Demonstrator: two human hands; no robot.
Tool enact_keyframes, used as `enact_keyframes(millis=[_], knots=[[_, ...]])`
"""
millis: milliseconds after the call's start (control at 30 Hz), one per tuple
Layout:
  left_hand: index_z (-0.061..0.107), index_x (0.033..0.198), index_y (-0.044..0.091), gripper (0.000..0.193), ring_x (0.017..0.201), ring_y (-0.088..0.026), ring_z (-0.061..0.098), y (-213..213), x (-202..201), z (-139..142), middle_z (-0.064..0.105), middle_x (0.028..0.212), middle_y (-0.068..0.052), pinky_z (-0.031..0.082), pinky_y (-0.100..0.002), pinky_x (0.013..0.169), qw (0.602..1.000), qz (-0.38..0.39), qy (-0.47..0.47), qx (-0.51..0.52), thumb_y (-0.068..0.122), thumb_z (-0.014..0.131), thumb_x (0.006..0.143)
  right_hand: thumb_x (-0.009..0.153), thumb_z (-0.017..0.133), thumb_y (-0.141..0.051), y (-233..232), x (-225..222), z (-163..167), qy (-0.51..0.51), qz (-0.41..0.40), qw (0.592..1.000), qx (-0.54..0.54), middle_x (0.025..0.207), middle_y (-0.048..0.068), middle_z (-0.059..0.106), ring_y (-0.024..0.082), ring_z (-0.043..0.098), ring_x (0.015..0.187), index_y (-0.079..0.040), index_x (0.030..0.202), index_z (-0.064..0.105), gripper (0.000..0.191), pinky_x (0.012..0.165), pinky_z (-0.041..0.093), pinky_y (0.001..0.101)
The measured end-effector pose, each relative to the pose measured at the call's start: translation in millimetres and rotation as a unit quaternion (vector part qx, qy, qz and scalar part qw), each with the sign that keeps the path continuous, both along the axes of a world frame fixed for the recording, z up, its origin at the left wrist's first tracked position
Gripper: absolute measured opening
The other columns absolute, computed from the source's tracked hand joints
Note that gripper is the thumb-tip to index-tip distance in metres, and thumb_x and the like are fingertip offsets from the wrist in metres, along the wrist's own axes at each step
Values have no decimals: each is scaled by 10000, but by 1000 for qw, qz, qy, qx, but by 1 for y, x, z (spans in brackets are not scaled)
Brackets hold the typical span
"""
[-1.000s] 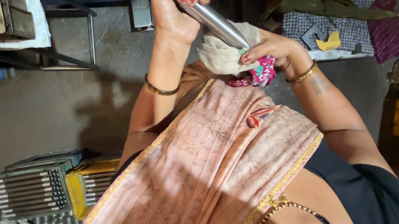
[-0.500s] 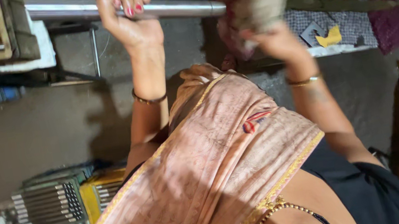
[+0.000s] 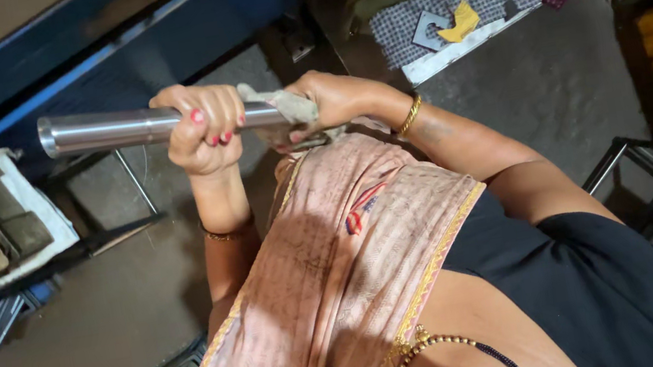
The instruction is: The person opens a machine door, removes a metal rod, wipes it with a cloth, inspects it, and places it in a tray. The person repeats this process with additional rods, wiping and inspecting each one before storing them.
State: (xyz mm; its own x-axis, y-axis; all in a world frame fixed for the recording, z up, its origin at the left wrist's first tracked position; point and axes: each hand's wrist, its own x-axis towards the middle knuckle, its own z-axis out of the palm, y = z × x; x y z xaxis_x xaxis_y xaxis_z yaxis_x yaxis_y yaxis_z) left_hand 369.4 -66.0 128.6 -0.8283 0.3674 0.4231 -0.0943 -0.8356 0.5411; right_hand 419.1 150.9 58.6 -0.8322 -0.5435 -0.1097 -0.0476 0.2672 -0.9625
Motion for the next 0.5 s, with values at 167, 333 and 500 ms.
enact_keyframes(millis=[167, 333, 500], knots=[[424, 616, 109, 303, 369, -139, 426, 35, -26, 18, 440, 466, -24, 427, -285, 431, 991, -105, 79, -5, 69, 648, 816, 720, 929, -215, 29, -39, -20, -119, 178, 969, -124, 1049, 8, 748, 76, 643, 954, -3, 1180, 663, 572, 887, 546, 302], [428, 644, 122, 273, 365, -130, 406, 59, -56, 22, 429, 461, -4, 420, -280, 433, 992, -98, 73, 12, 87, 628, 827, 758, 916, -201, 61, -61, -16, -108, 145, 970, -162, 1103, 18, 752, 102, 663, 991, 3, 1237, 646, 587, 916, 550, 302], [465, 755, 140, 213, 381, -115, 339, 77, -91, -1, 384, 493, 27, 379, -284, 455, 999, 6, 28, 42, 150, 600, 918, 820, 906, -342, 116, -60, -7, 141, -50, 982, 115, 931, 145, 746, 255, 710, 804, 0, 1075, 690, 478, 749, 558, 377]])
